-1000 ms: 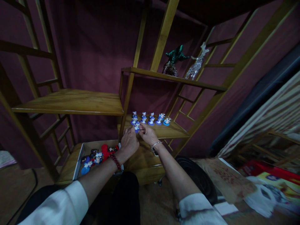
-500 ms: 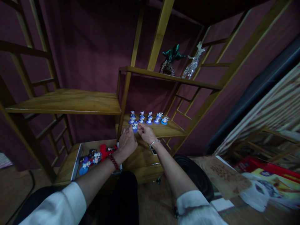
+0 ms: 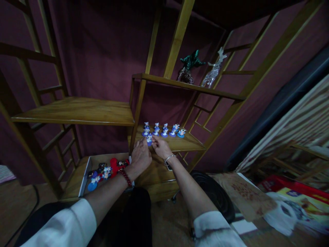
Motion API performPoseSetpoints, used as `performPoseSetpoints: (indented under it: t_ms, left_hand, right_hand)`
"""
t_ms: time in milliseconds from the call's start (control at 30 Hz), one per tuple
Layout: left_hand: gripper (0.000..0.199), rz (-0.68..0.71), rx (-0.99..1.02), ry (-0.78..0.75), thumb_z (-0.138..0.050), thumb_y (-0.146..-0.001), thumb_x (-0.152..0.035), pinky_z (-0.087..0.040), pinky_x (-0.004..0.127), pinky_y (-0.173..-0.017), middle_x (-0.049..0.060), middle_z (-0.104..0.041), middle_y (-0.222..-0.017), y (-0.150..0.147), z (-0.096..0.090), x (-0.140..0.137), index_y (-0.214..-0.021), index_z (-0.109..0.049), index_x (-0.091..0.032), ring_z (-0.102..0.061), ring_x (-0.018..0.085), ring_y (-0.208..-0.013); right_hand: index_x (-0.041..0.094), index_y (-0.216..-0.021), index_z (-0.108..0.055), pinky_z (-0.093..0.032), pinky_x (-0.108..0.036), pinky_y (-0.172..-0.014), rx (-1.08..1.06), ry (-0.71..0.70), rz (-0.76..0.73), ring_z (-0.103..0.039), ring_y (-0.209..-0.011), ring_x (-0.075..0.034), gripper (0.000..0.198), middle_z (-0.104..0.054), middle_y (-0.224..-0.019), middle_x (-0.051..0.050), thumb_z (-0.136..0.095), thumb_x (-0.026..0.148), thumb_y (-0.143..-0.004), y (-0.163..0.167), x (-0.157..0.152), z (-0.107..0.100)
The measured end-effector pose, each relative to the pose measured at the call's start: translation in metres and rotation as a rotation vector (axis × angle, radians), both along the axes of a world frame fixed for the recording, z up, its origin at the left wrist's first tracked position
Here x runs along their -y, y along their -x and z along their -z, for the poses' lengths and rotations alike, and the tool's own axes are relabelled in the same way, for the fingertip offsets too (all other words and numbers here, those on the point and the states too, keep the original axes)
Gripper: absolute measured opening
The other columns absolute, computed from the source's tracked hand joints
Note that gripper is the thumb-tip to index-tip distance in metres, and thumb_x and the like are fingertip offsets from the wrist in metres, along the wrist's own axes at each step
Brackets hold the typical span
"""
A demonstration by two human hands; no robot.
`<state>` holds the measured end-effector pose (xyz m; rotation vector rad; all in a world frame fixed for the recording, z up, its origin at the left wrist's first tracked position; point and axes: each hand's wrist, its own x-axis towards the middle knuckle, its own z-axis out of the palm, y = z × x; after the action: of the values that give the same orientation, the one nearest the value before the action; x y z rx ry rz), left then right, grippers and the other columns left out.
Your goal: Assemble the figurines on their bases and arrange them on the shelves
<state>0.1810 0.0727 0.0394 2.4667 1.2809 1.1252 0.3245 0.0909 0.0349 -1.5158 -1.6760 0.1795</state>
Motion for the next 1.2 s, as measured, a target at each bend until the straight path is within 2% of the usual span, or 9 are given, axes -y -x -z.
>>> performPoseSetpoints:
  t_ms: [133, 300, 533, 633, 767, 933, 1067, 1200]
  left_hand:
    - [0.054, 0.008, 0.001, -0.031, -0.041, -0.073, -0.009, -0.033, 0.044, -0.1, 0.019, -0.051, -0.122, 0.0, 0.007, 0.0, -0.127, -0.034, -0.003, -0.041, 0.028, -0.121]
    - [0.059, 0.084, -0.032, -0.073, -0.041, -0.072, -0.008, -0.029, 0.043, -0.105, 0.023, -0.042, -0.131, 0.009, 0.017, 0.005, -0.129, -0.028, 0.001, -0.028, 0.028, -0.13]
    - [0.059, 0.149, -0.153, -0.108, -0.038, -0.072, -0.007, -0.029, 0.043, -0.104, 0.019, -0.036, -0.139, 0.026, 0.027, 0.019, -0.131, -0.034, -0.003, -0.024, 0.026, -0.132]
    - [0.056, 0.183, -0.182, -0.146, -0.039, -0.072, -0.007, -0.027, 0.043, -0.105, 0.019, -0.035, -0.139, 0.032, 0.033, 0.022, -0.128, -0.039, -0.004, -0.023, 0.025, -0.133]
    - [0.053, 0.205, -0.201, -0.217, -0.039, -0.075, -0.008, -0.021, 0.042, -0.109, 0.019, -0.035, -0.139, 0.041, 0.042, 0.023, -0.128, -0.039, -0.003, -0.024, 0.025, -0.132]
    - [0.052, 0.219, -0.201, -0.288, -0.037, -0.081, -0.011, -0.016, 0.04, -0.111, 0.016, -0.031, -0.142, 0.052, 0.05, 0.027, -0.131, -0.033, -0.003, -0.017, 0.023, -0.135]
    - [0.042, 0.216, -0.213, -0.281, -0.027, -0.088, -0.014, -0.016, 0.036, -0.112, 0.011, -0.03, -0.143, 0.062, 0.054, 0.031, -0.128, -0.037, -0.006, -0.013, 0.018, -0.136]
    - [0.042, 0.209, -0.202, -0.261, -0.023, -0.092, -0.019, -0.014, 0.033, -0.112, 0.007, -0.029, -0.145, 0.072, 0.059, 0.032, -0.131, -0.034, -0.009, -0.008, 0.016, -0.136]
  right_hand:
    - [0.021, -0.108, -0.059, -0.049, -0.031, -0.086, -0.035, 0.0, 0.011, -0.061, -0.086, -0.014, 0.04, -0.064, -0.095, -0.003, -0.049, 0.007, -0.072, 0.001, 0.001, 0.0]
    - [0.016, -0.11, -0.056, -0.05, -0.031, -0.085, -0.132, -0.029, 0.001, -0.062, -0.086, -0.014, 0.038, -0.065, -0.094, -0.006, -0.05, 0.011, -0.072, 0.002, 0.001, 0.003]
    - [0.015, -0.108, -0.056, -0.049, -0.037, -0.085, -0.134, -0.193, 0.071, -0.062, -0.088, -0.018, 0.032, -0.064, -0.101, -0.011, -0.049, 0.024, -0.077, 0.01, 0.011, 0.007]
    - [0.014, -0.104, -0.056, -0.049, -0.037, -0.083, -0.199, -0.251, 0.116, -0.061, -0.088, -0.019, 0.031, -0.063, -0.103, -0.012, -0.049, 0.03, -0.079, 0.018, 0.019, 0.01]
    - [0.015, -0.1, -0.056, -0.048, -0.037, -0.083, -0.312, -0.327, 0.173, -0.06, -0.088, -0.018, 0.03, -0.063, -0.099, -0.01, -0.05, 0.036, -0.079, 0.035, 0.036, 0.016]
    - [0.015, -0.092, -0.056, -0.047, -0.035, -0.08, -0.374, -0.369, 0.178, -0.06, -0.083, -0.017, 0.025, -0.063, -0.09, -0.007, -0.05, 0.037, -0.081, 0.07, 0.059, 0.034]
    - [0.016, -0.091, -0.056, -0.046, -0.035, -0.08, -0.338, -0.392, 0.171, -0.058, -0.085, -0.018, 0.024, -0.061, -0.09, -0.007, -0.049, 0.036, -0.082, 0.097, 0.071, 0.052]
    - [0.017, -0.091, -0.056, -0.045, -0.035, -0.081, -0.266, -0.406, 0.194, -0.057, -0.088, -0.018, 0.022, -0.059, -0.092, -0.007, -0.046, 0.034, -0.084, 0.118, 0.073, 0.064]
